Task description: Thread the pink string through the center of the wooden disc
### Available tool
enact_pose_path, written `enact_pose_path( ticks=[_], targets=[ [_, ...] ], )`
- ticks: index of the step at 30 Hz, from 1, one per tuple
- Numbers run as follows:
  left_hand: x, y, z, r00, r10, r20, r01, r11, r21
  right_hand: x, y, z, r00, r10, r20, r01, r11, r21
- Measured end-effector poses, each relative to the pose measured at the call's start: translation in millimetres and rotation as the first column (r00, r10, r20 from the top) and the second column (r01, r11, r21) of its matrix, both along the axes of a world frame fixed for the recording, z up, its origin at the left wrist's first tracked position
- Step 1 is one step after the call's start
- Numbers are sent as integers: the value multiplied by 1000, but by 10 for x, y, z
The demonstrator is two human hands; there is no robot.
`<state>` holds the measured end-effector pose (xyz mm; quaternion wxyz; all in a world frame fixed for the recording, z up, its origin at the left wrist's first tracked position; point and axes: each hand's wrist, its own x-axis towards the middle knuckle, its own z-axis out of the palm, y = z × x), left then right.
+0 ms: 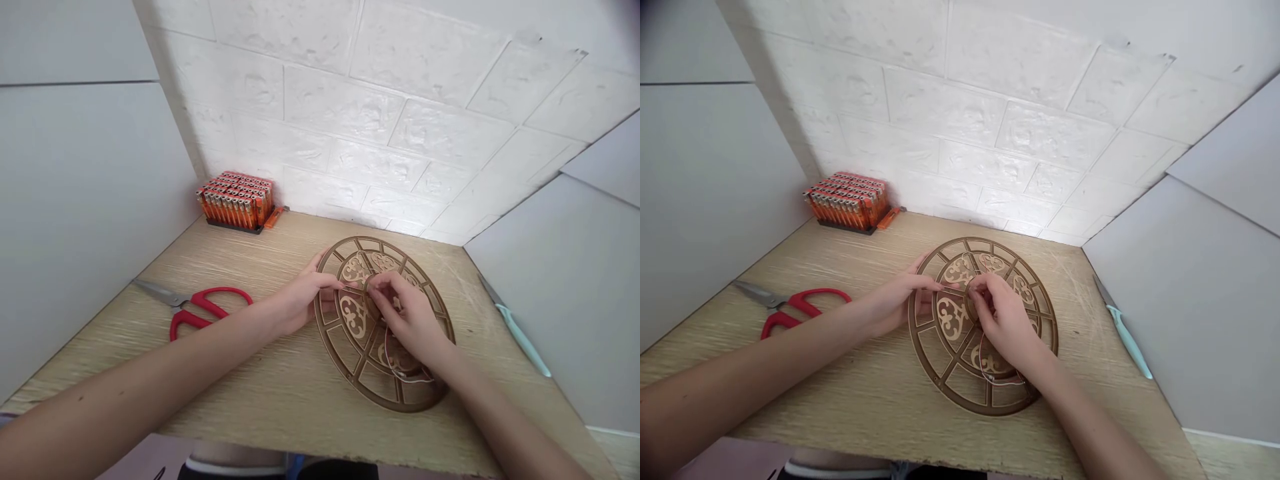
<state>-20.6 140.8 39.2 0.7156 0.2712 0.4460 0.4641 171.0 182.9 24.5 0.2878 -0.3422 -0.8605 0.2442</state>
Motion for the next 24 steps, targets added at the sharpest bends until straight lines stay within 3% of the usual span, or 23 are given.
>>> enact_pose_path(
  ticks=[8, 14, 19, 24],
  targets=[
    [-13, 24, -18, 999, 22, 24, -22, 999, -32, 18, 8, 25, 1000, 18, 21, -19, 999, 46],
    [-26, 26, -47, 1000, 16, 15, -16, 999, -34, 47, 19, 40, 1000, -3, 5, 3, 1000, -9],
    [-45, 57, -29, 999, 26, 26, -25, 999, -47, 73, 25, 61, 999, 37, 20, -37, 999, -30],
    [-87, 69, 10, 999, 34, 32, -32, 997, -69, 147, 36, 73, 996, 83, -36, -87, 987, -136]
  ],
)
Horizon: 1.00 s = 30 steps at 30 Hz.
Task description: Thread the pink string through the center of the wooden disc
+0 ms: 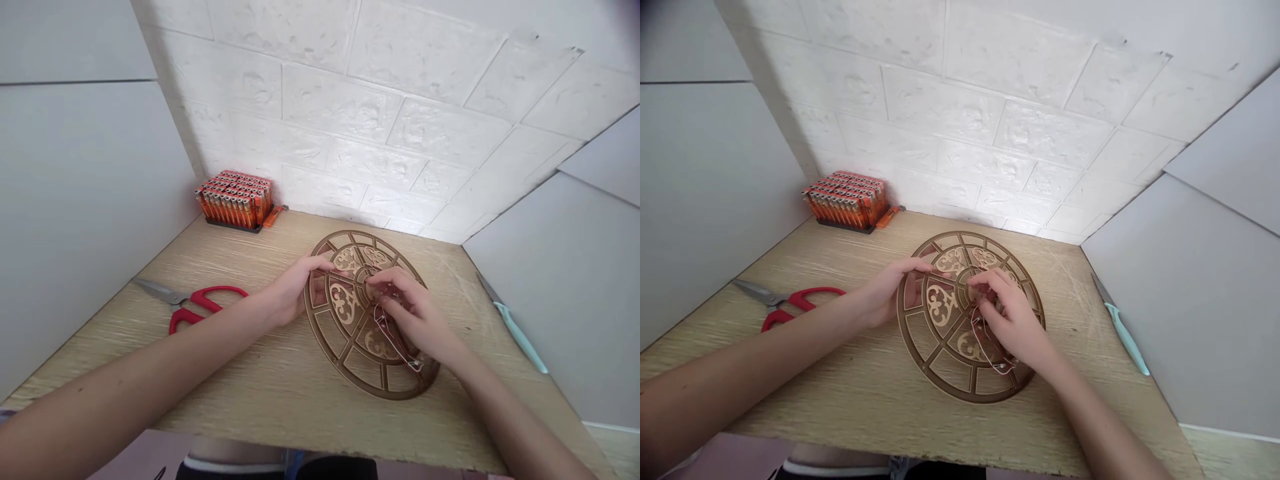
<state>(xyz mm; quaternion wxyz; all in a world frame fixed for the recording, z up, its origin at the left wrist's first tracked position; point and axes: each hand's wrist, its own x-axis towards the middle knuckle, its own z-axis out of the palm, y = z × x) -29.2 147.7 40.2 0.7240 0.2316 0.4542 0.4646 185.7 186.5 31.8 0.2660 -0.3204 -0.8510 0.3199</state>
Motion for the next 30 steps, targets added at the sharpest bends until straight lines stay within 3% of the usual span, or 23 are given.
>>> enact_pose_path(
  ticks=[5, 12, 26, 30],
  targets=[
    [-13, 17, 32, 999, 3, -51, -3, 1000, 1, 92, 20, 63, 996, 93, -2, -93, 994, -54],
    [-32, 33, 1, 997, -2, -82, 1, 1000, -3, 225, 68, 197, 949, 94, 302, -79, 995, -60],
    [-14, -24, 61, 959, 53, -280, -16, 991, 130, 327, 139, 232, 926, 98, 363, -22, 978, -208],
    [-22, -21, 57, 951, 57, -305, 1, 982, 188, 335, 153, 230, 921, 106, 374, -37, 981, -189]
  ],
)
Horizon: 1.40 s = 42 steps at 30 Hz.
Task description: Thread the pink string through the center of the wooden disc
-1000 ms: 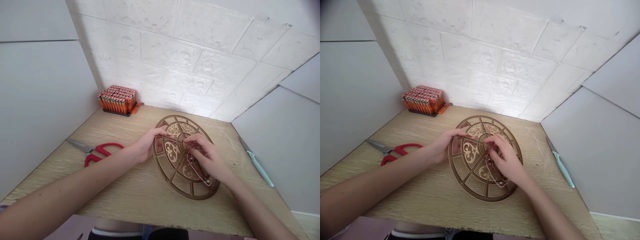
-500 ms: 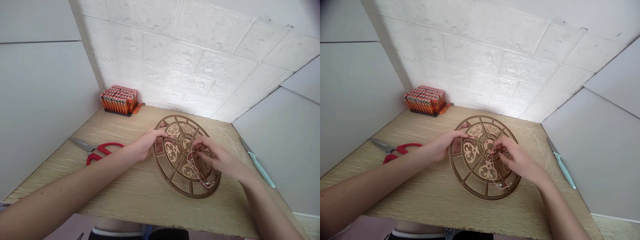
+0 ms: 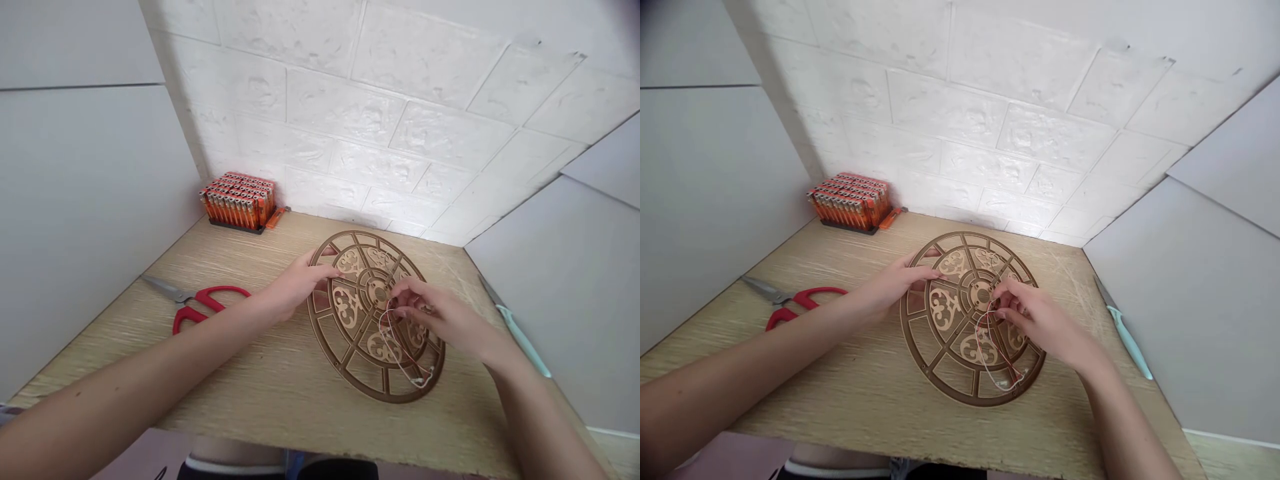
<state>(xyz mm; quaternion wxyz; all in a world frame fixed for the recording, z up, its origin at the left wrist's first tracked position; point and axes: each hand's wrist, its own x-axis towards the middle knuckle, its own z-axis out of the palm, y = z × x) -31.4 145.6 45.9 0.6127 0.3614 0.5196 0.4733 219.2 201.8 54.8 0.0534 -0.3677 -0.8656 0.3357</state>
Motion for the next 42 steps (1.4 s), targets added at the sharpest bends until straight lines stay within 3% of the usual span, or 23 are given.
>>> enact_pose_path(
  ticks=[5, 10, 17, 20, 24, 29, 32, 42],
  targets=[
    [-25, 7, -10, 1000, -22, -12, 22, 1000, 17, -16, -18, -1, 998, 17, -62, -18, 1000, -10],
    [-40, 9, -6, 999, -28, -39, 29, 998, 46, -7, -27, 9, 971, -82, -226, 82, 997, -12],
    [-72, 32, -58, 988, -57, -145, 77, 988, 136, -18, 13, -3, 787, -254, -562, 197, 967, -160],
    [-82, 34, -72, 977, -33, -212, 72, 981, 180, -40, 2, 4, 724, -302, -621, 235, 953, -190],
    [-59, 13, -60, 958, -6, -287, 74, 971, 227, -59, -22, 9, 705, -321, -632, 263, 946, -188],
    [20, -37, -3, 944, -3, -330, 66, 981, 182, -88, -35, -15, 691, -362, -626, 222, 930, -292],
    [50, -48, -3, 942, -19, -335, 70, 988, 139, -128, -48, -31, 673, -424, -606, 177, 888, -425],
    [39, 21, -205, 947, -120, -298, 143, 988, 59, -249, -73, -89, 621, -495, -608, -10, 771, -637]
  ],
)
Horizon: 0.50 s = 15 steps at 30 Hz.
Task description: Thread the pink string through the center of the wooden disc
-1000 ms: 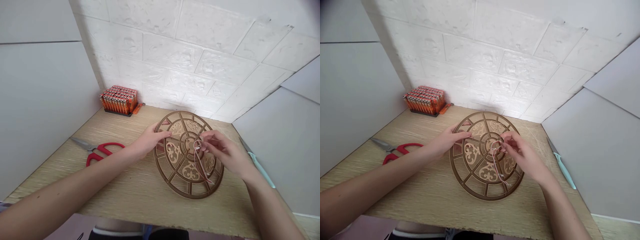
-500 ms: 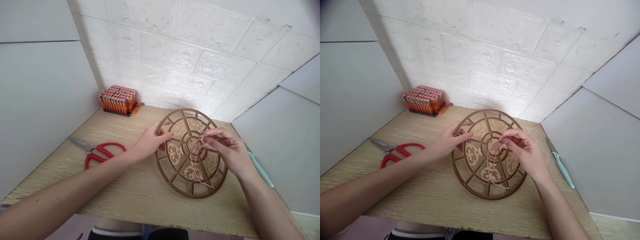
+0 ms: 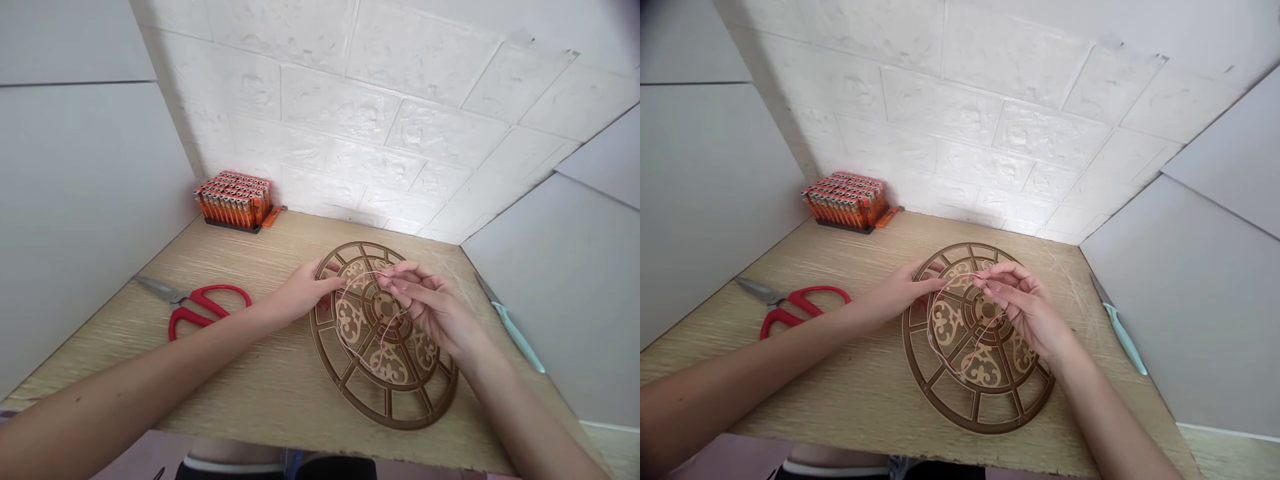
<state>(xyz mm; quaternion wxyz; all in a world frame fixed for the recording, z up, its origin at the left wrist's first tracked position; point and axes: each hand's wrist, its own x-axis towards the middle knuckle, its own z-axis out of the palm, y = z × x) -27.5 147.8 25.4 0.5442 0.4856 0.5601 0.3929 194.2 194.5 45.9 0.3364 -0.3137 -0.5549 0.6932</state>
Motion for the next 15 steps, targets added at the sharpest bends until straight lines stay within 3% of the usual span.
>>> enact_pose_path(
  ticks=[6, 10, 15],
  targets=[
    [9, -14, 0, 999, -14, 40, 14, 1000, 18, -12, 8, -30, 998, -57, -30, 56, 998, -39],
    [10, -35, 39, 997, 34, -70, -33, 999, 5, -10, 25, -45, 993, -119, -24, 117, 991, -58],
    [10, -47, 47, 993, 20, -116, -27, 998, -54, -29, 9, -25, 996, -83, -37, 78, 991, -110]
  ],
)
